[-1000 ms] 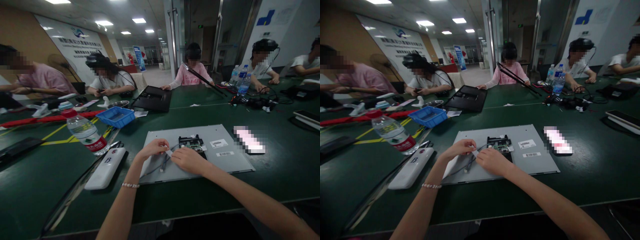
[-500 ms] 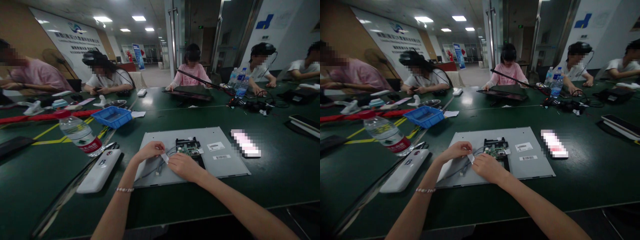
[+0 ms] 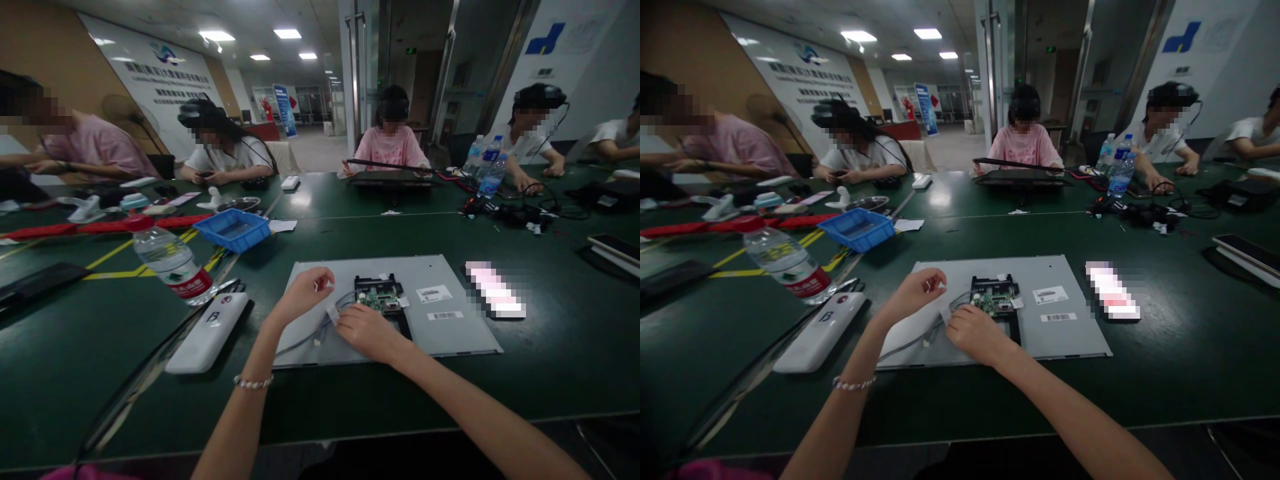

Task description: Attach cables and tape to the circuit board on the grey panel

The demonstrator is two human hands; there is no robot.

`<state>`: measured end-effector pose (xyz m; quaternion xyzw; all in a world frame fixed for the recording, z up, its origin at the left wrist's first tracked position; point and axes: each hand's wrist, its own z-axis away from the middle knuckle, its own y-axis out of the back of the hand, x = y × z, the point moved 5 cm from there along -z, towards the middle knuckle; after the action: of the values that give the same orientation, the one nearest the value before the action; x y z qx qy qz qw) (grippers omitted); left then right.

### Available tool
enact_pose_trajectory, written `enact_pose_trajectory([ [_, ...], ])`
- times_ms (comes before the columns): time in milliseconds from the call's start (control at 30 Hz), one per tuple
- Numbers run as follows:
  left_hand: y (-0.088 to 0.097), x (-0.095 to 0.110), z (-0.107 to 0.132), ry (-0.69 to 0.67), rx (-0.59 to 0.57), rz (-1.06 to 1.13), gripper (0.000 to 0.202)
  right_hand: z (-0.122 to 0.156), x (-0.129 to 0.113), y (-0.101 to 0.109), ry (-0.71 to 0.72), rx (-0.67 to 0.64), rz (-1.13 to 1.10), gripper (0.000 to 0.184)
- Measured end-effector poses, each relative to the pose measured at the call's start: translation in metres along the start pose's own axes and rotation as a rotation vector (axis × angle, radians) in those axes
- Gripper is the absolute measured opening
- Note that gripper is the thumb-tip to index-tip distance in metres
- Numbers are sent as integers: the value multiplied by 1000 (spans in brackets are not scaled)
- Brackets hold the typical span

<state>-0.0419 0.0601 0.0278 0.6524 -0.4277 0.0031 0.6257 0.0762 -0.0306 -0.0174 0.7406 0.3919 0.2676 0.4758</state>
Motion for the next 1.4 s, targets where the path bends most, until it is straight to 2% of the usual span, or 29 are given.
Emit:
enact_pose_trajectory([
  [100, -6, 22, 13, 18, -50, -114, 9, 0, 0, -1, -14, 9, -4, 18],
  [167, -10, 29, 24, 56, -27, -216, 11, 0, 0, -1, -19, 10, -3, 18],
  [300, -22, 27, 42, 133, 14, -349, 16, 0, 0, -2, -26, 0, 1, 14],
  [467, -34, 18, 53, 201, 85, -446, 17, 0, 0, -2, -30, 5, -4, 12],
  [600, -36, 19, 56, 223, 161, -481, 21, 0, 0, -1, -34, 12, -13, 14],
  [733, -36, 22, 57, 236, 180, -501, 21, 0, -1, 0, -43, 17, -21, 14],
  [1033, -46, 19, 56, 256, 97, -451, 25, 2, -1, -2, -51, 4, -21, 14],
  [1167, -50, 19, 56, 254, 93, -445, 27, 3, -3, -3, -55, -14, -14, 16],
  [1400, -57, 22, 56, 245, 71, -437, 30, 6, -14, 4, -14, -38, -81, 26],
])
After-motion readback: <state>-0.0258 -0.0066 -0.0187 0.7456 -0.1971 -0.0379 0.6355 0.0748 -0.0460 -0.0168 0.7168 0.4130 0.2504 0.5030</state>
